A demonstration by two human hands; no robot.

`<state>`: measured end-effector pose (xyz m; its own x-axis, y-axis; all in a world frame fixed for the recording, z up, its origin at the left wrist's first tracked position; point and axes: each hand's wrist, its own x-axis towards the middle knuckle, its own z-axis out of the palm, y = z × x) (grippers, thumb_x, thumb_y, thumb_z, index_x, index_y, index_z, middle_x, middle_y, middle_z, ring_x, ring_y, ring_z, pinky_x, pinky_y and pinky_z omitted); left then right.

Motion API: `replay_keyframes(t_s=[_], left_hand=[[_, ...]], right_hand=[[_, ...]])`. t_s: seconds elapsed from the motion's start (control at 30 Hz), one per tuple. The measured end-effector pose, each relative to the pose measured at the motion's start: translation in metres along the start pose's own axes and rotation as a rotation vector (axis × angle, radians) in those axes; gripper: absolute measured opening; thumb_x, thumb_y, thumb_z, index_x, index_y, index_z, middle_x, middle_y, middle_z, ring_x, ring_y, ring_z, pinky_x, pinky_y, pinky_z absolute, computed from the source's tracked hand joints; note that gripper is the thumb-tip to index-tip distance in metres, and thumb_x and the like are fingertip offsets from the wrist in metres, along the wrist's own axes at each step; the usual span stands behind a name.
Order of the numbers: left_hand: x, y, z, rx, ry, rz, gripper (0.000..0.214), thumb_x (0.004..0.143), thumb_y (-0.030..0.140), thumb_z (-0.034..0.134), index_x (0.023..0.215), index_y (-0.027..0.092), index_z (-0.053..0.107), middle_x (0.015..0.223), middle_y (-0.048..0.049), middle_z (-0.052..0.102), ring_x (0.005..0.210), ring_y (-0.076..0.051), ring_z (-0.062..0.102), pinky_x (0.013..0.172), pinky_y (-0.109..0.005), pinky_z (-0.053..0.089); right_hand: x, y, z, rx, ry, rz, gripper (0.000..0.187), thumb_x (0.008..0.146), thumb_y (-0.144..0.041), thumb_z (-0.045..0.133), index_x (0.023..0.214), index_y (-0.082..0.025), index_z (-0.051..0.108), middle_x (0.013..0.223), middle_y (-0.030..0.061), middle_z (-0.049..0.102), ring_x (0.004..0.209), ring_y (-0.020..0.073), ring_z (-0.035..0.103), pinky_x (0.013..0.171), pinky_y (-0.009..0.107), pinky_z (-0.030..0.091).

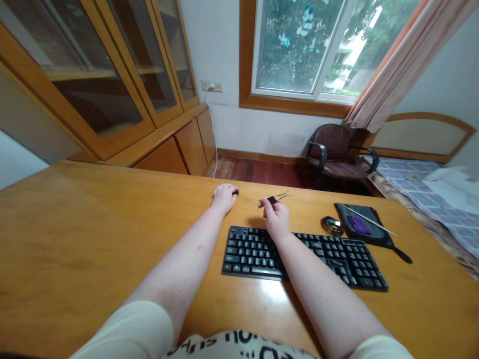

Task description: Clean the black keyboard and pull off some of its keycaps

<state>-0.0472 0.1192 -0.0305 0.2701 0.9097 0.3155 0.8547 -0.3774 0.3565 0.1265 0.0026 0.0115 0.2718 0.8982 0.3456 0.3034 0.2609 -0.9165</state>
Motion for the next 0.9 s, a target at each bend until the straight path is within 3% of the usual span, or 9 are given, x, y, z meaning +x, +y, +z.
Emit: replay_keyframes(t_s=[0.63, 0.9], left_hand=[[-0.0020, -0.0018, -0.0016, 0.007, 0.045, -0.043, 0.022, 0.076, 0.021, 0.053, 0.094, 0.024, 0.065, 0.106, -0.0055, 0.063, 0.104, -0.025, 0.050, 0.095, -0.040, 0.035], [-0.0042, -0.0039, -0.0009, -0.017, 0.026, -0.092, 0.039, 0.076, 0.025, 0.054, 0.115, 0.022, 0.056, 0.118, -0.0078, 0.057, 0.110, -0.025, 0.049, 0.098, -0.038, 0.036]], right_hand=[[-0.0012, -0.0019, 0.0014, 0.058, -0.011, 0.017, 0.037, 0.082, -0.046, 0.048, 0.078, -0.015, 0.067, 0.060, 0.0011, 0.057, 0.048, 0.0101, 0.048, 0.053, 0.024, 0.042], [-0.0014, 0.0002, 0.0020, 0.070, -0.015, 0.031, 0.040, 0.081, -0.049, 0.048, 0.079, -0.014, 0.067, 0.059, 0.0014, 0.057, 0.049, 0.0107, 0.049, 0.050, 0.024, 0.039]])
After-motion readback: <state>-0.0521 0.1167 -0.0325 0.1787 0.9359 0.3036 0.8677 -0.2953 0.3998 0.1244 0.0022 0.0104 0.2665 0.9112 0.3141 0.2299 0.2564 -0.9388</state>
